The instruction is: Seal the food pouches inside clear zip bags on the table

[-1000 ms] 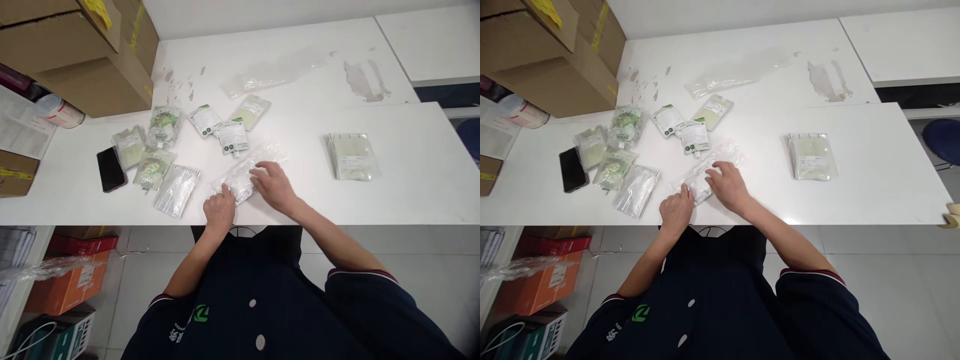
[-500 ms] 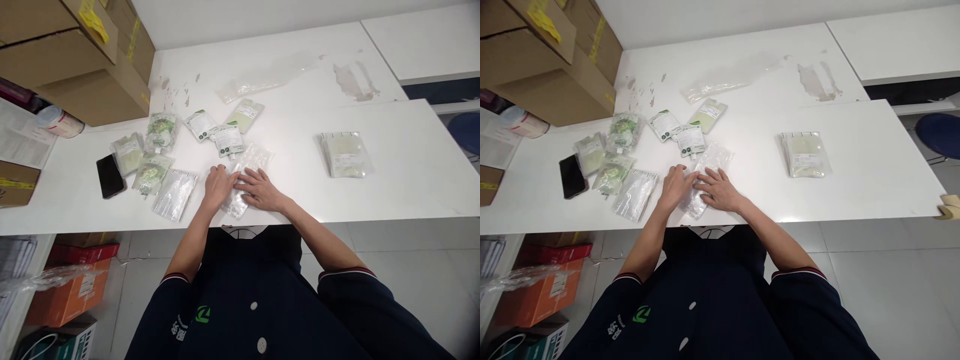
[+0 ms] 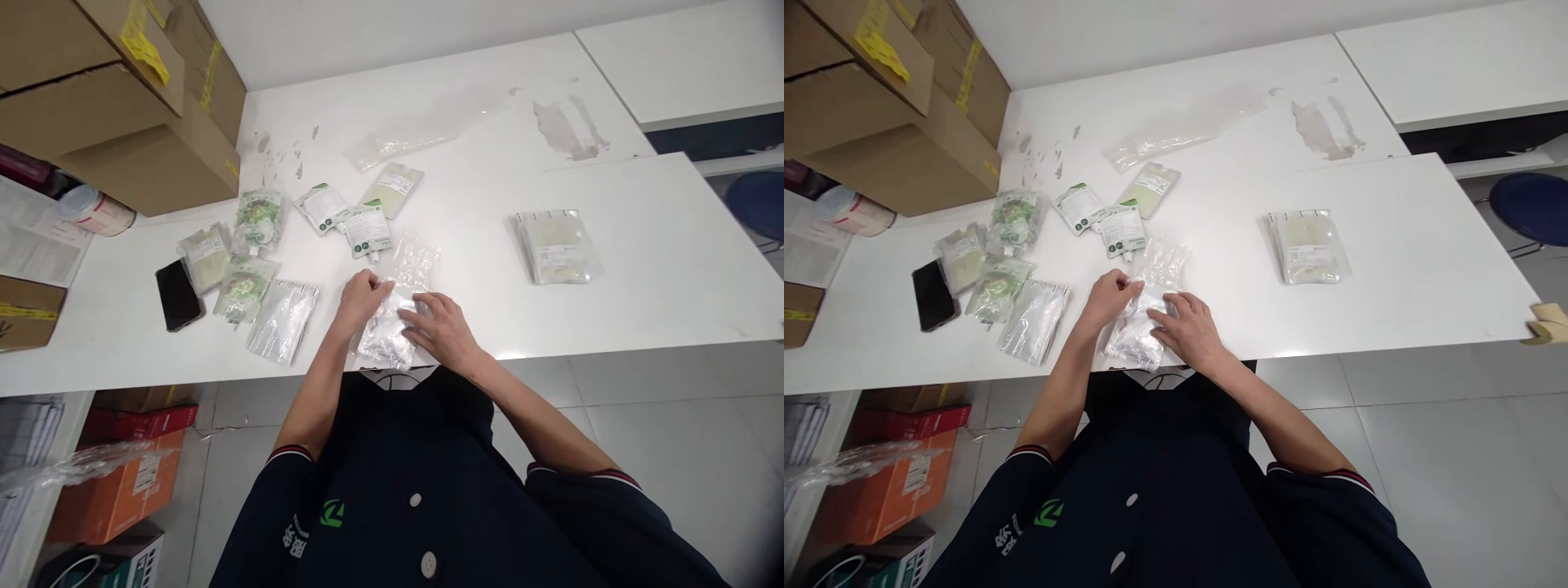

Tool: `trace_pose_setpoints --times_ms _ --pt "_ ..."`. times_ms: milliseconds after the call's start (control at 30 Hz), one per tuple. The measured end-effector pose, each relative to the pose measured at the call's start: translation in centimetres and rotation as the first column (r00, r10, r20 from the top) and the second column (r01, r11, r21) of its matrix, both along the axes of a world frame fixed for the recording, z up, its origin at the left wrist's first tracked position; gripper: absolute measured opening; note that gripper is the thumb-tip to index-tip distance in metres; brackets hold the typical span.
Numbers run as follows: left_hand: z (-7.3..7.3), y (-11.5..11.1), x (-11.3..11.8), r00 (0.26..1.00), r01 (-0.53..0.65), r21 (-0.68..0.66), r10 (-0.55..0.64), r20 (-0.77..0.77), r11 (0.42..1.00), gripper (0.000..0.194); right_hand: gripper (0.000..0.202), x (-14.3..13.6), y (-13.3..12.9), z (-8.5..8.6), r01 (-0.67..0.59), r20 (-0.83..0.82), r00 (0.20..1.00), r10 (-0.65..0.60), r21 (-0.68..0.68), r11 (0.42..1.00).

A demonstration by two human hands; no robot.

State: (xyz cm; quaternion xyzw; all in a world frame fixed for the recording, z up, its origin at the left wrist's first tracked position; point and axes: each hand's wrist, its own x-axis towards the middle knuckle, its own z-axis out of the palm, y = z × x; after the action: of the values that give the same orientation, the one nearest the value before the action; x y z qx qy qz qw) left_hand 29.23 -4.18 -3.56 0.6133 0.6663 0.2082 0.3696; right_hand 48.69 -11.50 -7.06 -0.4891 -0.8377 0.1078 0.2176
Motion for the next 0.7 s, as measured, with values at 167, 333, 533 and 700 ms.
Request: trace_pose_setpoints --times_ms 167,333,533,700 --pt "-0.8 -0.2 0.5 0.873 -0.139 -0.115 0.176 0.454 0.984 0.015 0.031 0.0 -0.4 -1.4 0.0 -0.125 0.992 0.005 0.043 0.999" --pt "-2.2 -0.6 0.4 0.785 -0.206 -0.037 0.188 0.59 0.978 0.039 0.042 -0.1 0.2 -1.2 0.173 -0.389 0.9 -0.199 -0.101 0.98" --pt "-3.1 -0.5 0.4 0.782 -0.155 0.111 0.053 0.621 0.982 0.021 0.039 0.5 3.9 0.4 -0.021 -0.707 0.57 -0.419 -0.522 0.853" --pt "-2.8 -0.4 0.3 0.696 -0.059 0.076 -0.013 0.718 0.995 0.033 0.048 0.4 5.6 1.2 -0.038 -0.712 0.555 -0.429 -0.537 0.843"
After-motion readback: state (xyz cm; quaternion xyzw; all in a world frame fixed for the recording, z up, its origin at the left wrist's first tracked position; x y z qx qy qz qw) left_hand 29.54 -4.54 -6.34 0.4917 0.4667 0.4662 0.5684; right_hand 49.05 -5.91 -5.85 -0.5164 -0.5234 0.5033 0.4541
